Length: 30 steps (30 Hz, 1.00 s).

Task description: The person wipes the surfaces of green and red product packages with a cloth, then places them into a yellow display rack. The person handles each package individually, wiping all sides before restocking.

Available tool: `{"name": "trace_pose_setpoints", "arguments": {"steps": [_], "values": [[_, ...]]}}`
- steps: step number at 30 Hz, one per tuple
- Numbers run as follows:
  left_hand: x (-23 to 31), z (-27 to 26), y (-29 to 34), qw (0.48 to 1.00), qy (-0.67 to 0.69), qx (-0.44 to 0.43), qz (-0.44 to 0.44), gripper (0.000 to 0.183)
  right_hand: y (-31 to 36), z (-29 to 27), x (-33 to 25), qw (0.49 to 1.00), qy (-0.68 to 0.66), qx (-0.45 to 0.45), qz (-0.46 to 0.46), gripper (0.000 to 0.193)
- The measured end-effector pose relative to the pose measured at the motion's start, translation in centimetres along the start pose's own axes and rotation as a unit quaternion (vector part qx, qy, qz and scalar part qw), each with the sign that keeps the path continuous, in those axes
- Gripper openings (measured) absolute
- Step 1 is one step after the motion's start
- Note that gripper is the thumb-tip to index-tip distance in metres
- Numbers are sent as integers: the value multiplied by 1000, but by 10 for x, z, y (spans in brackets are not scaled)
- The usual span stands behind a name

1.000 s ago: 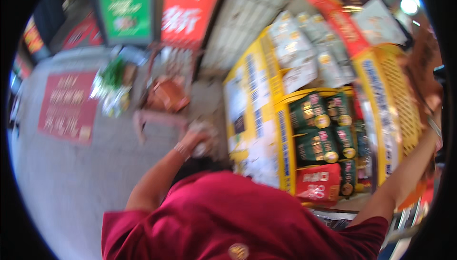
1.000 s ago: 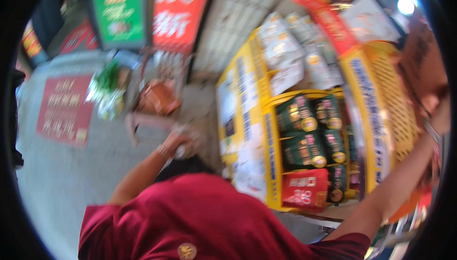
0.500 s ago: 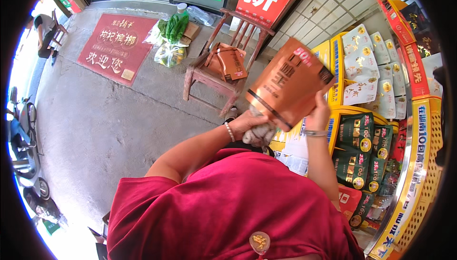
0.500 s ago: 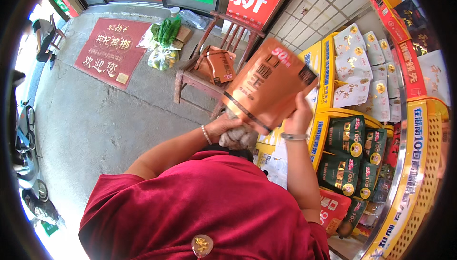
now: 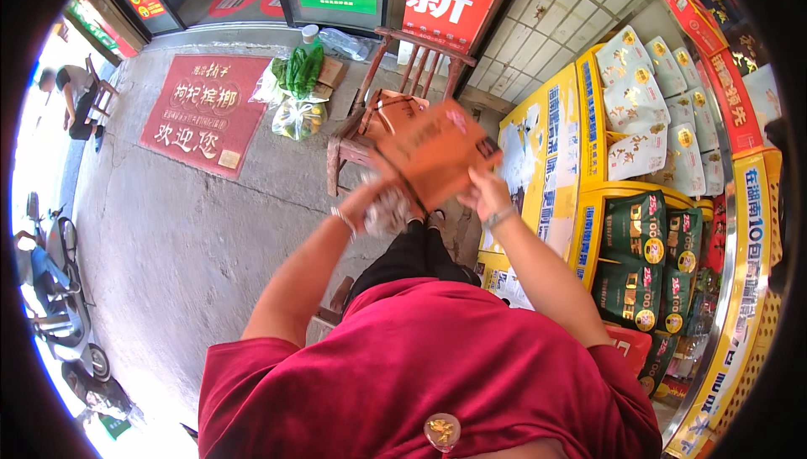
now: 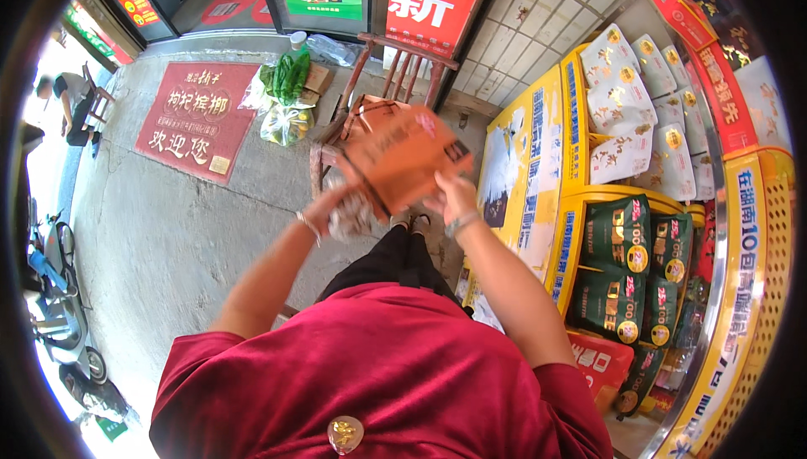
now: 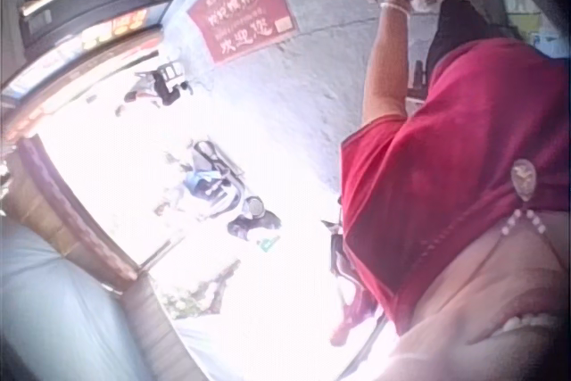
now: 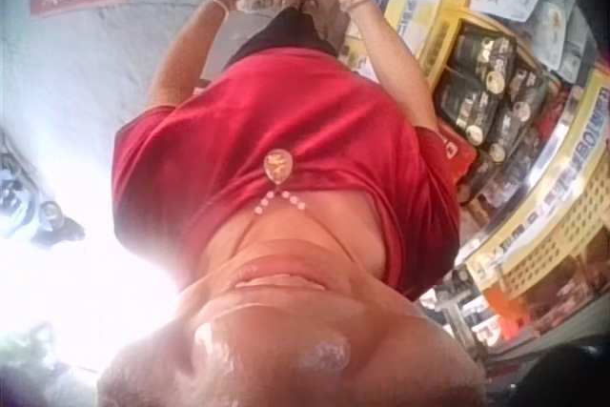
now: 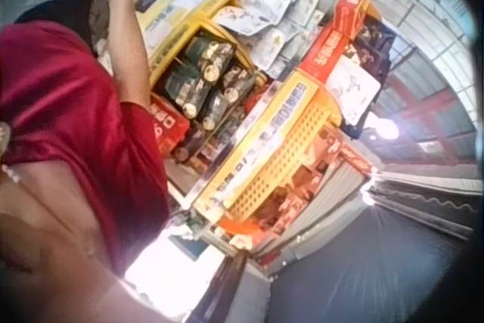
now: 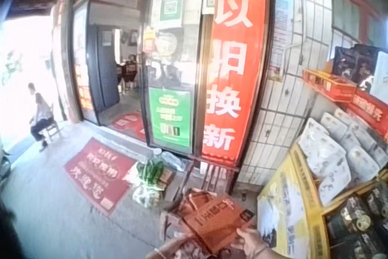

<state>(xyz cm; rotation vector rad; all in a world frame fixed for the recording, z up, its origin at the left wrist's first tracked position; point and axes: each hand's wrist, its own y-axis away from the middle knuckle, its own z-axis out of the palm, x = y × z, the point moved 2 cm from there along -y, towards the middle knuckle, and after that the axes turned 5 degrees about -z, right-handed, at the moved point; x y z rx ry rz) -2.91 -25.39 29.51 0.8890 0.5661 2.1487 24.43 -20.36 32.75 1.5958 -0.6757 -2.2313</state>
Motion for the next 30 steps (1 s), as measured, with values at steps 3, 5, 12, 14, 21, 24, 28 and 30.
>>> {"name": "trace_pose_setpoints", "arguments": {"steps": [3, 5, 12, 14, 21, 24, 28, 30], "values": [[74, -6, -34, 998, -13, 32, 52, 39, -14, 22, -24, 999, 30, -37, 16, 44], [91, -20, -37, 983, -96, 142, 66, 40, -11, 28, -28, 997, 53, -46, -7, 52], [-11, -56, -29, 993, -47, 96, -52, 25, 35, -50, 12, 993, 100, -23, 65, 39], [-38, -55, -26, 996, -23, 71, -56, 20, 42, -62, 8, 991, 118, -3, 69, 32], [-52, -32, -52, 978, -188, 73, 53, 47, 55, -38, -110, 976, 168, -116, -78, 37], [-47, -1, -56, 995, -67, -57, 42, 48, 82, -29, -211, 894, 329, -123, -279, 24], [-54, -2, -102, 996, -40, -78, -30, 34, 159, -44, -357, 593, 499, 123, -620, 10], [-60, -11, -130, 995, -43, -84, -23, 27, 208, -69, -435, 602, 547, 194, -548, 17]]}}
